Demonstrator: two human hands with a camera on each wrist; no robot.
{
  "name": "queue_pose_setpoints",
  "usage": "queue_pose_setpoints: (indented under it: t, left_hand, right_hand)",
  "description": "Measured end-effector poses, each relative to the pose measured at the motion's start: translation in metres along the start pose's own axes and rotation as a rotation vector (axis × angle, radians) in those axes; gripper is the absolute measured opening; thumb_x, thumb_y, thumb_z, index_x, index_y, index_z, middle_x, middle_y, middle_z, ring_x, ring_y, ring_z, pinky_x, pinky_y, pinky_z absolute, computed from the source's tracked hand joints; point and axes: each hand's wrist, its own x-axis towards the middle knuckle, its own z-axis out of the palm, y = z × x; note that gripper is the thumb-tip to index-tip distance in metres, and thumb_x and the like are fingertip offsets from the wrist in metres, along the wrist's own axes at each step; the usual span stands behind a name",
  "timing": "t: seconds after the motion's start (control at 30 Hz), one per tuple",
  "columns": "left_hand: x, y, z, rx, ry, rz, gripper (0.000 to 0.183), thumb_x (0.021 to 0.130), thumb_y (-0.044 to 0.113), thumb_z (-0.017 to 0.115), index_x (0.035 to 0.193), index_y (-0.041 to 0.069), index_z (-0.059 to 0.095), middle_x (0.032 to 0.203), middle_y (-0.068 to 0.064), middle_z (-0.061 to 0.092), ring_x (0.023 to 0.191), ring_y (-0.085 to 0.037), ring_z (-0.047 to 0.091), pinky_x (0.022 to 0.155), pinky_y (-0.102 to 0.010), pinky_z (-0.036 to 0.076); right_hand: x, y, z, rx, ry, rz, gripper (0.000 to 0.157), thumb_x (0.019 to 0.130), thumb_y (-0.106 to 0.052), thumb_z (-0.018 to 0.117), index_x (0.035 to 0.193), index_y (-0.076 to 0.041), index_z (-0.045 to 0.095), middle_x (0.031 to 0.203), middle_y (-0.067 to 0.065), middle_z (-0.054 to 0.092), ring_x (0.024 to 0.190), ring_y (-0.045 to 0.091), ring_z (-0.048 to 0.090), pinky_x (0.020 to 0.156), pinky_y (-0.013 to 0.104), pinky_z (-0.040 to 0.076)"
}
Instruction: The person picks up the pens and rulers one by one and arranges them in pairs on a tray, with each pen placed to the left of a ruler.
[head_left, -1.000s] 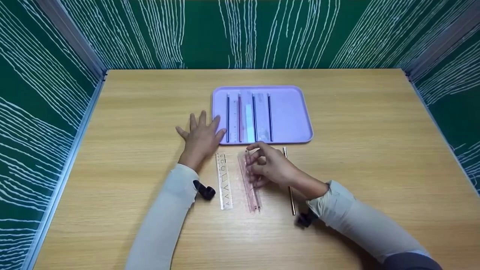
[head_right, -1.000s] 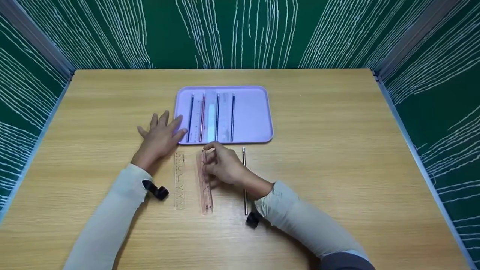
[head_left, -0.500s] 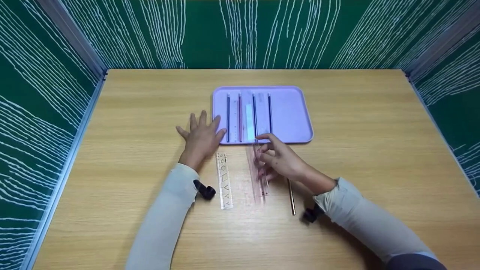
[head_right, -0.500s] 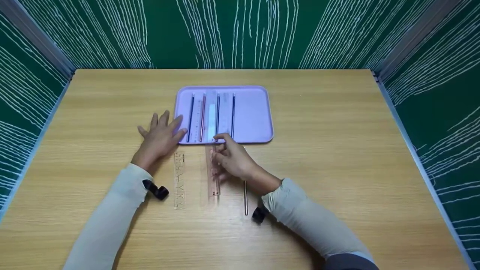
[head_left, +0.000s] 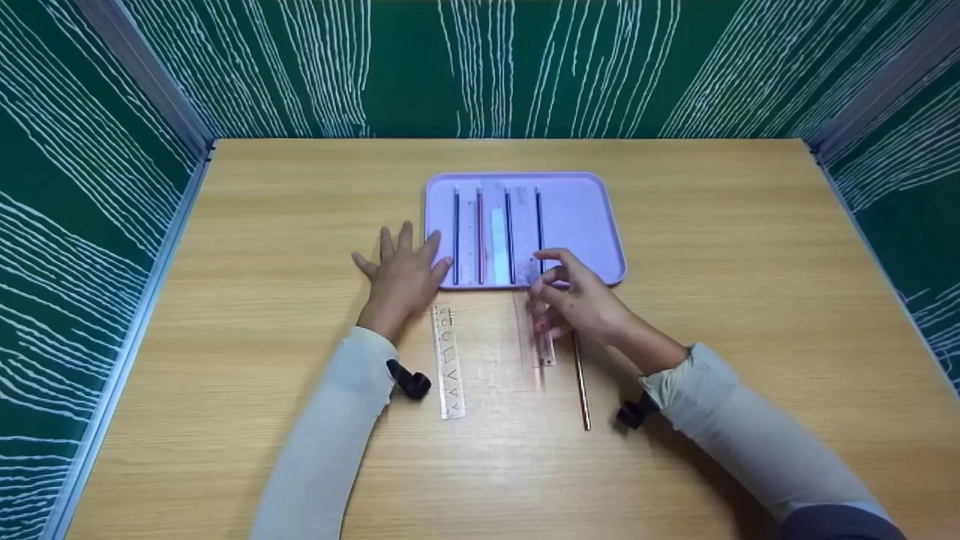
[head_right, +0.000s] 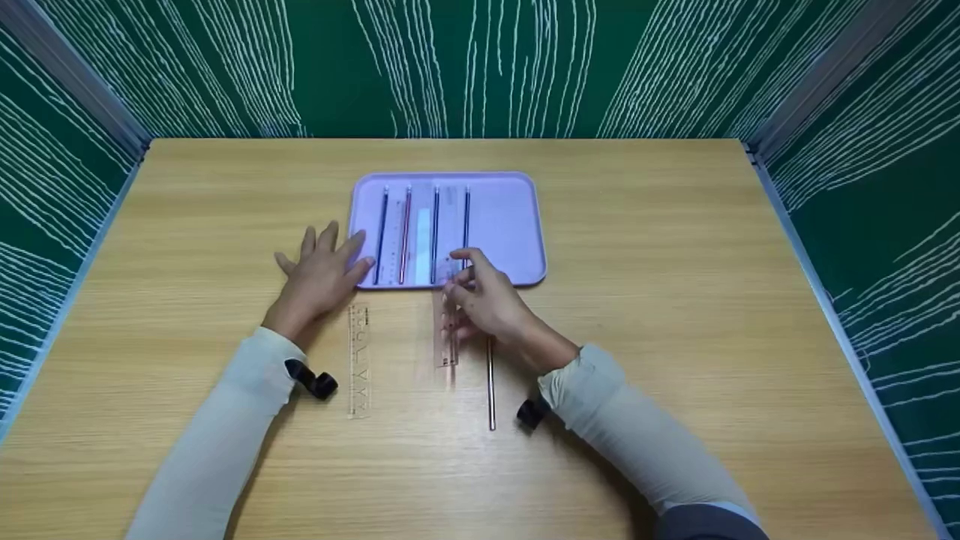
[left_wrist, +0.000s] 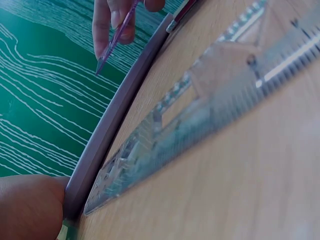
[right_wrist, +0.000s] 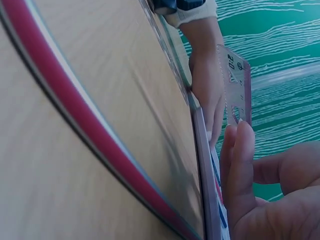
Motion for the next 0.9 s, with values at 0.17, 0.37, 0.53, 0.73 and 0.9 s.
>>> queue_pose_setpoints:
  t: [0.17, 0.37, 0.53, 0.73, 0.9]
  left_hand:
    - [0.001, -0.001, 0.001, -0.001, 0.001, 0.0, 0.063, 0.104, 0.062, 0.036, 0.161, 0.036, 0.031, 0.173, -0.014, 0.009, 0.157, -0.049, -0.005, 0.103, -0.089, -0.01]
    - [0.0, -0.001, 0.001, 0.004, 0.0, -0.002, 0.063, 0.104, 0.062, 0.036, 0.161, 0.036, 0.03, 0.173, -0.014, 0.009, 0.156, -0.049, -0.005, 0.103, -0.089, -0.01]
    - [0.0, -0.001, 0.001, 0.006, -0.006, -0.001, 0.063, 0.104, 0.062, 0.035, 0.161, 0.036, 0.03, 0.173, -0.014, 0.009, 0.156, -0.049, -0.005, 0.104, -0.089, -0.009]
    - [-0.001, -0.001, 0.0, 0.006, -0.013, -0.01, 0.063, 0.104, 0.063, 0.035, 0.161, 0.036, 0.03, 0.173, -0.013, 0.008, 0.157, -0.049, -0.006, 0.104, -0.089, -0.01]
    - [-0.001, -0.001, -0.001, 0.003, -0.011, -0.004, 0.063, 0.104, 0.063, 0.034, 0.161, 0.037, 0.029, 0.173, -0.013, 0.007, 0.157, -0.049, -0.006, 0.103, -0.088, -0.012]
  right_hand:
    - [0.004, -0.001, -0.011, -0.035, 0.029, 0.001, 0.056, 0.106, -0.012, 0.055, 0.155, -0.018, 0.03, 0.125, 0.017, 0.051, 0.072, 0.032, 0.074, 0.06, 0.047, 0.064]
    - [0.01, -0.003, -0.024, -0.043, 0.076, 0.005, 0.055, 0.105, -0.012, 0.055, 0.155, -0.016, 0.031, 0.126, 0.017, 0.049, 0.072, 0.031, 0.073, 0.06, 0.046, 0.064]
    - [0.018, -0.006, -0.033, -0.054, 0.111, -0.008, 0.057, 0.105, -0.011, 0.056, 0.155, -0.015, 0.03, 0.122, 0.015, 0.05, 0.069, 0.03, 0.072, 0.059, 0.043, 0.064]
    - [0.027, -0.011, -0.043, -0.112, 0.152, -0.012, 0.058, 0.104, -0.013, 0.058, 0.155, -0.016, 0.032, 0.121, 0.013, 0.052, 0.066, 0.026, 0.07, 0.058, 0.04, 0.063]
    - [0.035, -0.014, -0.052, -0.137, 0.177, 0.017, 0.056, 0.105, -0.014, 0.056, 0.155, -0.021, 0.033, 0.123, 0.012, 0.05, 0.068, 0.026, 0.071, 0.059, 0.041, 0.063]
